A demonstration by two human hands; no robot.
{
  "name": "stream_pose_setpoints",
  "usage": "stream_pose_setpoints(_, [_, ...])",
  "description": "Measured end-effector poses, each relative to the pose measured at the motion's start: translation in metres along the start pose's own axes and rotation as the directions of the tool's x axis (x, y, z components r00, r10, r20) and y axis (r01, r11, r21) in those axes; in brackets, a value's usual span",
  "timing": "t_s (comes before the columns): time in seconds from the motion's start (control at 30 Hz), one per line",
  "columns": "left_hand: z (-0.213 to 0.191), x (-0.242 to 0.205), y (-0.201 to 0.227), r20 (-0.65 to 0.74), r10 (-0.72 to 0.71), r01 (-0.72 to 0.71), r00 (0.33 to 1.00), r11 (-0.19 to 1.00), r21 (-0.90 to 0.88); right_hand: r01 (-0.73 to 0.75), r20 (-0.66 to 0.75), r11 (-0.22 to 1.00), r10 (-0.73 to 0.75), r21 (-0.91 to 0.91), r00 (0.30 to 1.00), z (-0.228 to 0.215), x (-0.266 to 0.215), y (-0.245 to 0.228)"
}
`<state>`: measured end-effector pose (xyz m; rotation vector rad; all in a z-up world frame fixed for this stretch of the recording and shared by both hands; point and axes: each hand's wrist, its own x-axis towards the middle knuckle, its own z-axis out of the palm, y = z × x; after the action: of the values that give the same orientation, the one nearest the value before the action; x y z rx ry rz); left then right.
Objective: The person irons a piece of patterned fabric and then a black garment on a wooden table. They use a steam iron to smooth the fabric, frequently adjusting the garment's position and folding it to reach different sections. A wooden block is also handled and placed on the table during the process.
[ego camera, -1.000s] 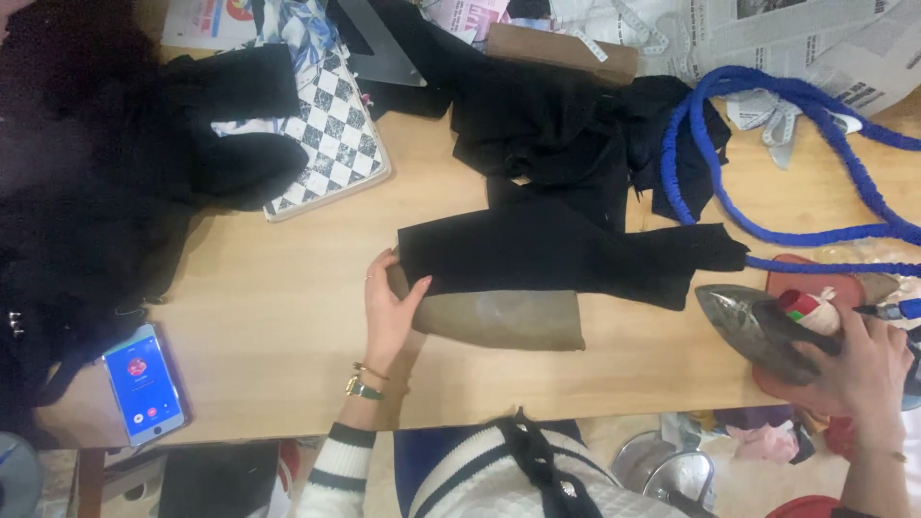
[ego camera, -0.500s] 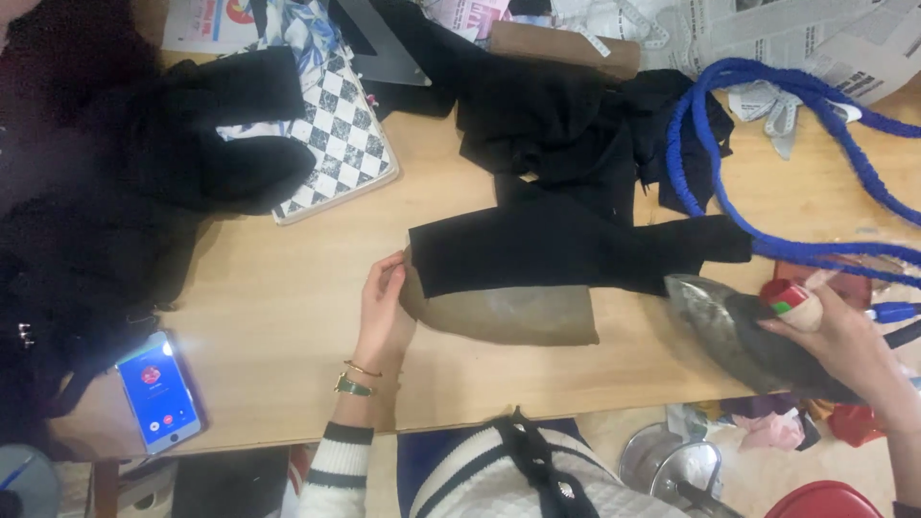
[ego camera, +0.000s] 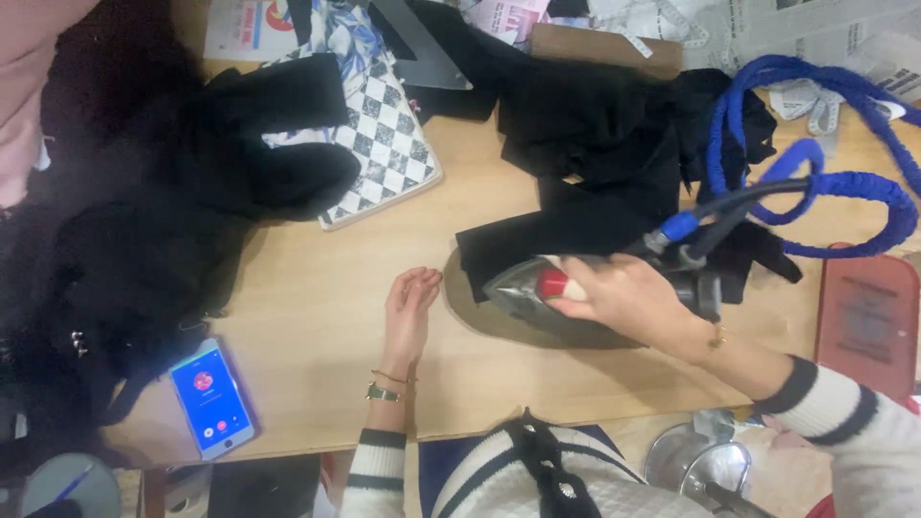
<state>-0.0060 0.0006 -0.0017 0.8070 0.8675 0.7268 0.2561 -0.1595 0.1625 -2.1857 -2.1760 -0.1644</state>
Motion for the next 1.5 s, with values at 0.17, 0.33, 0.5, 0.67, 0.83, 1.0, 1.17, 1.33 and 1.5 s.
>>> stream_pose_setpoints(0.17, [-0.001, 0.003, -0.005, 0.018, 0.001, -0.001, 1.000, 1.000, -0.004, 0.035, 0.073, 0.995, -0.042, 0.096, 0.996, 0.000, 0.024, -0.029])
stream_pose_setpoints(0.33, [0.002, 0.002, 0.004, 0.015, 0.000, 0.000, 1.000, 1.000, 0.003, 0.010, 0.039, 0.999, -0.012, 0.043, 0.999, -0.003, 0.006, -0.015])
stream_pose_setpoints(0.5, [0.001, 0.006, 0.002, 0.014, -0.031, 0.030, 0.999, 0.999, 0.015, -0.141, 0.106, 0.987, 0.149, -0.073, 0.983, 0.001, -0.049, 0.036])
stream_pose_setpoints(0.67, [0.000, 0.010, -0.003, 0.006, -0.030, 0.030, 1.000, 0.999, -0.013, -0.239, 0.182, 0.967, 0.251, -0.085, 0.951, 0.000, -0.066, 0.057])
stream_pose_setpoints(0.83, [0.007, 0.005, 0.013, 0.000, -0.040, 0.040, 0.999, 0.999, -0.035, -0.179, 0.180, 0.982, 0.185, -0.053, 0.966, -0.004, -0.030, 0.023])
stream_pose_setpoints(1.0, [0.007, -0.002, 0.023, 0.033, -0.074, 0.076, 0.997, 0.995, -0.061, 0.005, 0.196, 1.000, -0.010, 0.029, 0.980, -0.012, 0.025, -0.042])
stream_pose_setpoints(1.17, [-0.002, 0.007, 0.009, 0.040, -0.056, 0.060, 0.998, 0.993, -0.099, -0.015, 0.300, 0.988, -0.032, 0.154, 0.953, -0.009, 0.050, -0.055])
stream_pose_setpoints(1.33, [0.004, 0.001, 0.008, 0.011, -0.042, 0.043, 0.999, 0.994, -0.096, -0.006, 0.193, 0.999, 0.014, -0.045, 0.981, -0.003, 0.014, -0.031])
stream_pose_setpoints(1.5, [0.005, -0.007, 0.004, -0.073, -0.015, 0.014, 0.997, 1.000, -0.013, -0.095, 0.186, 0.985, 0.121, -0.142, 0.975, -0.002, -0.027, 0.013])
